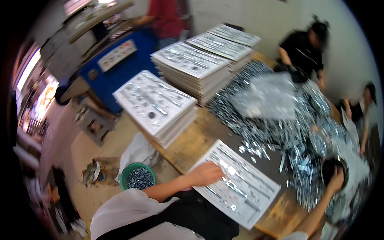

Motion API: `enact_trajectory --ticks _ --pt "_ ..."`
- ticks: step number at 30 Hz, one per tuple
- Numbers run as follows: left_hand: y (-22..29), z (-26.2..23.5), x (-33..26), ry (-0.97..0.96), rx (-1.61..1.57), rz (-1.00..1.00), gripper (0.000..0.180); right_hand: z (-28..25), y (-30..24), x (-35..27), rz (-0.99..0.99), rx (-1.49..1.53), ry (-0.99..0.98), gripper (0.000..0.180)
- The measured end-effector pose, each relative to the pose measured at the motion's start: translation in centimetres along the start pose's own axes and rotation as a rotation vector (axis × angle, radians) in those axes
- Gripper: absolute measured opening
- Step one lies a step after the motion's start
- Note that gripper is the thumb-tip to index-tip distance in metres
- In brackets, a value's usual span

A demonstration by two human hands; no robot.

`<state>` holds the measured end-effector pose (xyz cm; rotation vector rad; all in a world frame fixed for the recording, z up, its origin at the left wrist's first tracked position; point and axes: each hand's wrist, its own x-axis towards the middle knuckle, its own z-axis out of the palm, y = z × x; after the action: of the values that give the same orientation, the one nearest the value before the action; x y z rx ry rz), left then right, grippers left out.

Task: The person sorts and places bolts, nuts, and washers onto printed cardboard templates at a workbench. They repeatedly pick parts from piles, arrange them on the template, and stack completed sheets. Other workers are visible nearby performing similar tasks.

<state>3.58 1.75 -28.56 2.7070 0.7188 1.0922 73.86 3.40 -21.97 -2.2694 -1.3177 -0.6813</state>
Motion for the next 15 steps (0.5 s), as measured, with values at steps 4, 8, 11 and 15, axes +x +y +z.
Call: enact_trajectory --ticks 4,8,11,15 --pt "0.2 0.3 -0.4 -0.083 -0.172 -0.207 0.017 -4.4 -11.7 -4.8 0.199 0.736 -0.141 0.031" --pt "3.1 -0.4 6.0 -0.022 -0.639 -0.409 0.016 -11.0 -27.4 -15.3 0.346 1.147 -0.431 0.015" --pt "5.7 -0.8 11.9 0.094 -0.807 -0.335 0.025 -13.4 -32.5 -19.6 0.42 1.515 -0.557 0.008" --pt "8.3 -1.2 13.6 0.133 -0.807 -0.367 0.029 -14.3 -35.1 -22.6 0.387 1.734 -0.615 0.007"
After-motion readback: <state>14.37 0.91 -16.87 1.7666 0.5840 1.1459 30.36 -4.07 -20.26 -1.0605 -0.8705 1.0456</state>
